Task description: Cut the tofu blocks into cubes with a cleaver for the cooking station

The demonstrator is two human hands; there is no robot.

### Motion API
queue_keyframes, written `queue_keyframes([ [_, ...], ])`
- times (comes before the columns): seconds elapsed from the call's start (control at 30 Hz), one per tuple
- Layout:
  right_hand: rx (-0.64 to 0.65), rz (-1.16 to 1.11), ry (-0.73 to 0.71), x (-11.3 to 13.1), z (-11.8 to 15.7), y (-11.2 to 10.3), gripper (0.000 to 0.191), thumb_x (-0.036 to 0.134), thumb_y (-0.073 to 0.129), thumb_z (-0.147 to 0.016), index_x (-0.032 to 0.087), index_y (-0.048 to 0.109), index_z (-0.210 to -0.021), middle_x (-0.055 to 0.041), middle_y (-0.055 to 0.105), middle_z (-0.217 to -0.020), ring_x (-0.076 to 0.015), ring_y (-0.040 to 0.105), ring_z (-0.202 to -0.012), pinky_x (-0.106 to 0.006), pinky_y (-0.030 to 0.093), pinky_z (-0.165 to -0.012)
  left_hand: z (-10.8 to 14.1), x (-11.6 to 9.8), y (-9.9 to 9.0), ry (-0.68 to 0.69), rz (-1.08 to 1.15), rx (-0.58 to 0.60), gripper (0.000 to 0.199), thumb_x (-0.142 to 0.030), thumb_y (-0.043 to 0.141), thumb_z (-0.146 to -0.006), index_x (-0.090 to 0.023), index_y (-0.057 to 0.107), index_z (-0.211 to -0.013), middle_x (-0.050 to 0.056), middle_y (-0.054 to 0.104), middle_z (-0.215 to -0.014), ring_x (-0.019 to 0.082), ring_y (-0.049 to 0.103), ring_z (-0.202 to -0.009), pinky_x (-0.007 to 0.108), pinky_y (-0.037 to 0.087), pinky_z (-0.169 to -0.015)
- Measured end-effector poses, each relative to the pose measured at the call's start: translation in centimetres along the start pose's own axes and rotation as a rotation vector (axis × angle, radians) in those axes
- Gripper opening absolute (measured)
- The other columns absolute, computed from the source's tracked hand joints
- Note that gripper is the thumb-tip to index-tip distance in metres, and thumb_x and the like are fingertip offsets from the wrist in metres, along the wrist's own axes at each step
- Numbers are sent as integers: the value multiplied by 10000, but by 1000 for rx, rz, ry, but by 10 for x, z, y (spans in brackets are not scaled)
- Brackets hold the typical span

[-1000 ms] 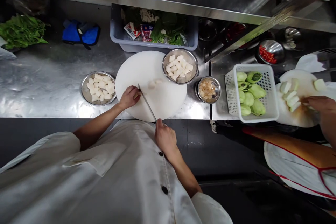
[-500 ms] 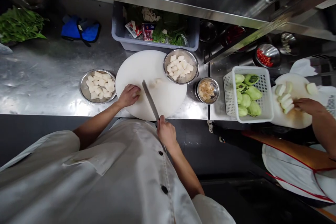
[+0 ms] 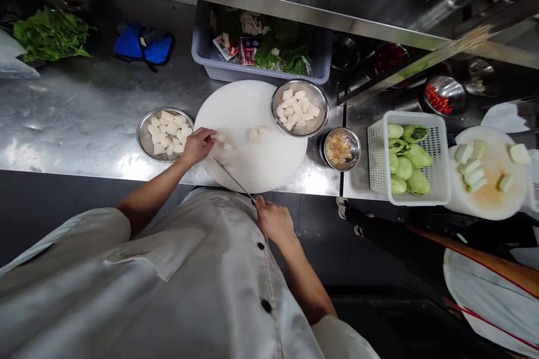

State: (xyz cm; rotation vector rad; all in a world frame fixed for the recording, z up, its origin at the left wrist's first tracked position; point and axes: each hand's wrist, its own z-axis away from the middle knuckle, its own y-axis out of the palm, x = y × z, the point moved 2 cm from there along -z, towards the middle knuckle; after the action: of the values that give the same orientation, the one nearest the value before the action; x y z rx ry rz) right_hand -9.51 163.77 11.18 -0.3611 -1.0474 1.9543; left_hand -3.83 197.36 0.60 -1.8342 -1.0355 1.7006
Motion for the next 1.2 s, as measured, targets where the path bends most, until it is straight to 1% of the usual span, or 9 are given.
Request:
queue_keyframes([
  [0.17,-49,-95,152,6,-24,-6,265,310,331,-1115,183,532,-1232,-84,758,-907,-237,722,-822,-302,294,-599,-14,3,-2,-34,54,-68,254,-193,540,-919,-171,718,-1100,85,689,-1065,186,652,-826,333,573,-825],
  [0.33,-176,-53,263,11,-28,-4,274,323,333,-1112,185,555,-1195,-68,736,-876,-212,685,-724,-312,222,-574,-17,-2,-4,40,14,-4,287,-175,490,-924,-178,712,-1105,107,711,-1124,244,661,-1052,409,540,-997],
  [0.5,-416,68,272,-9,-18,3,215,342,489,-1047,169,613,-1079,-87,699,-923,-202,623,-729,-311,290,-648,-1,-47,-24,169,-55,-87,423,-302,491,-970,-184,628,-1352,137,664,-1342,309,570,-1292,511,426,-1133],
  [0.67,-527,162,235,-38,-18,10,181,324,585,-979,154,633,-1021,-109,669,-892,-225,569,-760,-331,339,-739,15,-111,7,631,-206,390,720,-531,518,-984,-165,412,-1595,163,428,-1633,367,346,-1531,565,213,-1245],
  [0.73,-542,172,204,-49,-12,15,156,310,596,-965,160,634,-985,-105,660,-871,-228,571,-776,-332,350,-756,12,-115,25,647,-271,496,789,-564,502,-988,-122,349,-1623,192,333,-1676,366,271,-1570,574,155,-1262],
  [0.83,-579,97,209,-71,12,27,164,325,580,-959,170,633,-955,-100,659,-855,-229,587,-777,-335,375,-759,2,-94,38,561,-313,509,831,-597,474,-993,-79,323,-1625,231,307,-1676,370,245,-1580,591,134,-1261],
  [0.93,-631,-271,287,-95,42,49,223,409,560,-957,195,615,-925,-79,675,-846,-205,606,-718,-319,412,-704,-5,-59,30,418,-258,364,806,-589,486,-986,-102,347,-1613,233,356,-1654,384,278,-1563,583,216,-1232],
  [1.07,-487,-1181,338,-102,47,86,414,618,576,-925,234,506,-787,28,580,-623,-130,518,-463,-265,405,-500,-21,-25,28,65,-157,50,748,-558,504,-977,-127,382,-1576,245,419,-1594,393,370,-1497,569,336,-1173],
  [1.2,-468,-1678,376,-77,0,98,525,730,672,-783,247,465,-796,85,512,-521,-98,435,-357,-232,324,-379,-63,-46,64,88,-89,131,646,-513,558,-956,-181,489,-1507,158,550,-1505,329,461,-1418,488,336,-1200],
])
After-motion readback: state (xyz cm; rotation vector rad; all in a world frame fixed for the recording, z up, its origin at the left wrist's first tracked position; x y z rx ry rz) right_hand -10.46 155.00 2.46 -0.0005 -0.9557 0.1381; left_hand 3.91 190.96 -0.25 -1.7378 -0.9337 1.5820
